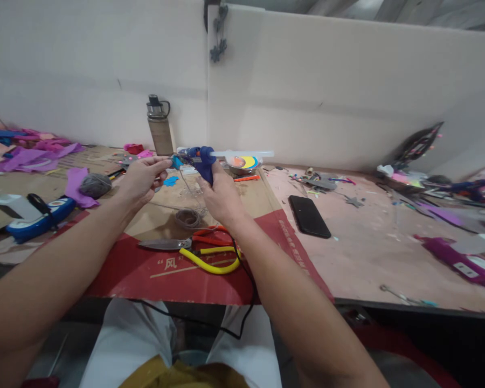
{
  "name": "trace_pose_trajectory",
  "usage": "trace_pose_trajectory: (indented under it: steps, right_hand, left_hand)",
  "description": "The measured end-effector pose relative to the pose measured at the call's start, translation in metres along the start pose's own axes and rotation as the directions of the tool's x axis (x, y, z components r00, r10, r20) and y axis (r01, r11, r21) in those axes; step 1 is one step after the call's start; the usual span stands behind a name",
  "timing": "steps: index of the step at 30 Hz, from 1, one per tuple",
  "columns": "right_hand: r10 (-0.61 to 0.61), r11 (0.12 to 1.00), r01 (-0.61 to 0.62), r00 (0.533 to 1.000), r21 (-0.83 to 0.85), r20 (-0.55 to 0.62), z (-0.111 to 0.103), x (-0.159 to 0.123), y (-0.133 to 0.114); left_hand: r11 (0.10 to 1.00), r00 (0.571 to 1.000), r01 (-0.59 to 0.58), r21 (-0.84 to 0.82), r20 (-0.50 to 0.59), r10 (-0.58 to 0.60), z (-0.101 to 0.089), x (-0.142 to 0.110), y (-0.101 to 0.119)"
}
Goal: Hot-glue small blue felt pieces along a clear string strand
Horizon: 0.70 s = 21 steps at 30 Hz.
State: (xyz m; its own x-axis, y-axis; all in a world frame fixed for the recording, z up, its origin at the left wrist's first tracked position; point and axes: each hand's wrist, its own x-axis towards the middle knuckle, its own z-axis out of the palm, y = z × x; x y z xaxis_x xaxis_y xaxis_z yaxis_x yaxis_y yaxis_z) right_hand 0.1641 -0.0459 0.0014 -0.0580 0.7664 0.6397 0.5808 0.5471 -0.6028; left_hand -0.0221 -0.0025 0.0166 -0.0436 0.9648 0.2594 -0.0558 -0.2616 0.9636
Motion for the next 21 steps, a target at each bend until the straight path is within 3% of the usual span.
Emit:
trace_pose_trajectory:
  steps: [14, 21]
  right_hand:
    - [-0.009, 0.999, 0.008, 1.000, 0.037, 0.025, 0.000, 0.000, 0.000]
    - [-0.039, 0.993, 0.037, 0.999, 0.114, 0.010, 0.003, 0.003, 0.012]
  left_hand:
    - [0.999, 1.000, -0.016, -0.037, -0.005, 0.016, 0.000, 0.002, -0.001]
    - [0.999, 1.000, 0.011, -0.034, 0.007, -0.011, -0.001, 0.003, -0.002]
